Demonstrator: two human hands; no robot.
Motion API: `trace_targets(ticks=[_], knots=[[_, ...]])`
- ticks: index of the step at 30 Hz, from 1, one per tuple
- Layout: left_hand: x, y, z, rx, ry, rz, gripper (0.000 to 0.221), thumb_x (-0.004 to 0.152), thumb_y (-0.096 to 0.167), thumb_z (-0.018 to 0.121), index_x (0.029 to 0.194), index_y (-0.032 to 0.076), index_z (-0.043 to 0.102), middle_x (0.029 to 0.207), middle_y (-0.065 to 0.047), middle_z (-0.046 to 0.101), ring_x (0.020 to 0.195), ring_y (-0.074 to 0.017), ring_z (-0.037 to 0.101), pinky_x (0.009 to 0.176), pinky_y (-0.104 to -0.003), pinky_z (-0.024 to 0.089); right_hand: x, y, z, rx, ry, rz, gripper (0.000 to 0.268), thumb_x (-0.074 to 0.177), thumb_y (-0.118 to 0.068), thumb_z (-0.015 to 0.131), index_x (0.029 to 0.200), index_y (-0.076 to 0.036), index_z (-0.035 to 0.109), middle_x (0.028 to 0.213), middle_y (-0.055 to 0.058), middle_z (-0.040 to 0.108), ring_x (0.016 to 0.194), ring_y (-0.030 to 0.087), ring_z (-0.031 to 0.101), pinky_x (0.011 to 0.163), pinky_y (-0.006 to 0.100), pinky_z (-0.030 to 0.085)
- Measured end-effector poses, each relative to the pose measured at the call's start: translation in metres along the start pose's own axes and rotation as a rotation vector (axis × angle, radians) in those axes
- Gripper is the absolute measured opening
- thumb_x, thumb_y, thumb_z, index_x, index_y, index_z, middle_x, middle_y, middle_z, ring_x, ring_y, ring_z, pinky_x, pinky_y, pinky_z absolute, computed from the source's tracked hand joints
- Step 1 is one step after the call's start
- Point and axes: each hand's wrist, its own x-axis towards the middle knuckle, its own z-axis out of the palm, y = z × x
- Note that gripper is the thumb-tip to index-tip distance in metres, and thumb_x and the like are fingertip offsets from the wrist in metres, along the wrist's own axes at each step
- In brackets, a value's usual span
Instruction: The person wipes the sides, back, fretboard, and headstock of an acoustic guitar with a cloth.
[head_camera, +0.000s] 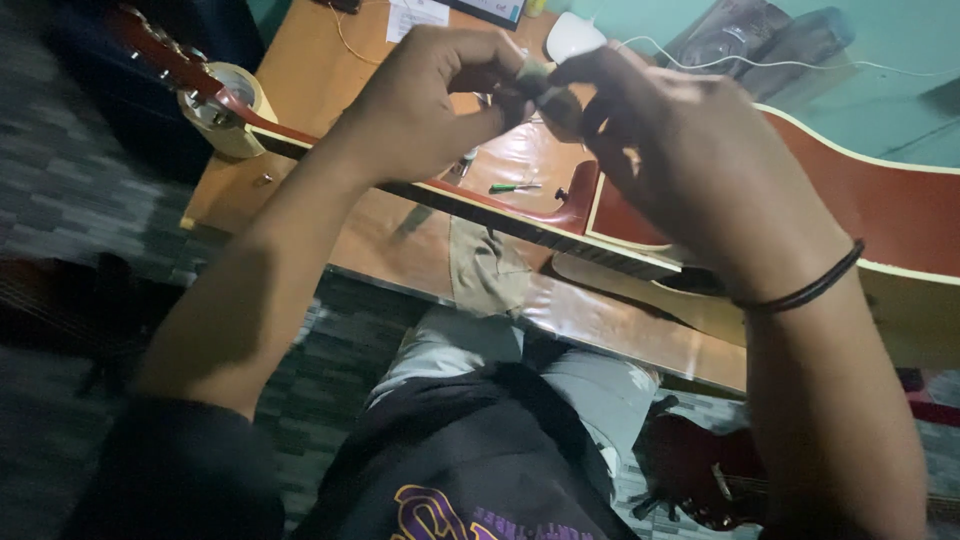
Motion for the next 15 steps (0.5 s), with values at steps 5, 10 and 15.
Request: trace_targets(ticks=[5,10,15], knots=[[-0.024,0.004,0.014,0.296,-0.29,-0.446,0.029,0.079,0.01,0.077,0.105,0.022,0.078,0.111,-0.003,0.08,0.104,-0.0215,0.072,0.092,-0.049,0.052,-0.019,-0.014,0.047,-0.3,-0.346,0.105,0.049,0.095,-0.006,0.056,0.14,-0.014,0.038,0.078,0.013,0.07,0.062,0.038,0.073,0.045,0.051,0.054],[-0.072,-0.017,0.017,0.326,-0.315,-0.1,0.033,0.075,0.014,0.079,0.103,0.02,0.064,0.136,-0.001,0.07,0.142,-0.0341,0.052,0.122,-0.068,0.022,-0.037,-0.032,0.065,-0.135,-0.22,0.05,0.04,0.089,-0.021,0.064,0.125,-0.008,0.057,0.104,0.015,0.061,0.086,0.031,0.066,0.068,0.045,0.061],[-0.085,-0.025,-0.004,0.609,-0.114,-0.057,0.032,0.086,0.025,0.074,0.114,0.011,0.065,0.11,-0.007,0.072,0.102,-0.025,0.068,0.103,-0.052,0.046,-0.023,-0.044,0.106,0.0,-0.164,0.23,0.057,0.095,-0.023,0.058,0.141,0.005,0.041,0.135,0.028,0.045,0.124,0.041,0.046,0.102,0.05,0.044]])
